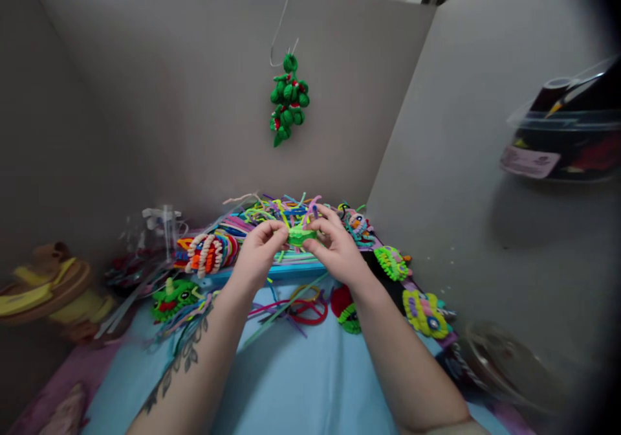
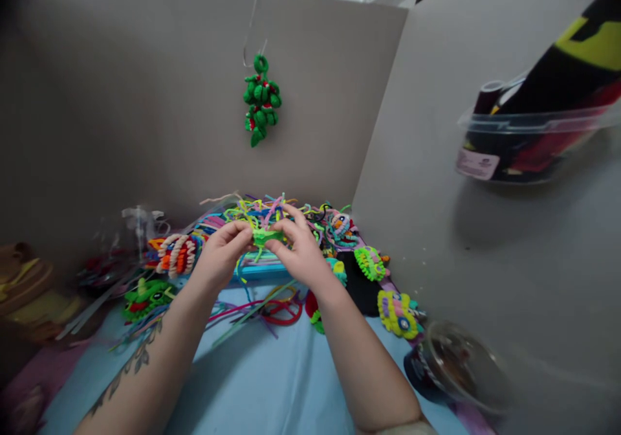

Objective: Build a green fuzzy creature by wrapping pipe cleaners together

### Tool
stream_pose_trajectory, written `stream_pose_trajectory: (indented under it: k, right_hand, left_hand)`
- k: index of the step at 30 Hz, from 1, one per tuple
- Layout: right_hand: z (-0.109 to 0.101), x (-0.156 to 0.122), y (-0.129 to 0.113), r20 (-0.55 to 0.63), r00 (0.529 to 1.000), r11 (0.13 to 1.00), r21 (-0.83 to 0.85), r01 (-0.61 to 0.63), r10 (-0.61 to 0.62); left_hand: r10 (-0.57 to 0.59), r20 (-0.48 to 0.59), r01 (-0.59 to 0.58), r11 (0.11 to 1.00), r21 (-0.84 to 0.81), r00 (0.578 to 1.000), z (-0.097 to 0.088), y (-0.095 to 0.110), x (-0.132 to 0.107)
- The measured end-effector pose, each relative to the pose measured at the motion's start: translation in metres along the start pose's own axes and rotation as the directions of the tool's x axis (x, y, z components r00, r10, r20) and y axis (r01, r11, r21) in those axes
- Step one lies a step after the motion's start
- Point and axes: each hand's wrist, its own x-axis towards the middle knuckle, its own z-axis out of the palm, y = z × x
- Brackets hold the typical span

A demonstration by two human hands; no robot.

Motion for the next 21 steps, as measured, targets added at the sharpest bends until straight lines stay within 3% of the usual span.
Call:
stream_pose_trajectory:
  k: [3,9,15,21]
  right_hand:
    - [0.002,0.001,0.006,-0.040,0.997,0.997,0.046,-0.059,0.061]
    - [0.002,0.002,0.010,-0.054,0.997,0.995,0.081,-0.052,0.057]
    - [0.002,0.001,0.009,-0.047,0.997,0.985,0.160,-0.061,0.069]
    - [0.002,0.000,0.014,-0.056,0.997,0.977,0.211,-0.043,0.056]
  left_hand:
    - [0.037,-0.033,-0.035,0.997,0.068,0.999,-0.002,0.003,0.000]
    - [0.108,0.019,-0.109,0.973,0.203,0.994,-0.006,0.007,-0.001]
    - [0.211,-0.011,-0.205,0.959,0.194,0.977,-0.009,0.007,0.000]
    - [0.116,0.011,-0.117,0.978,0.172,0.993,-0.006,0.013,-0.004]
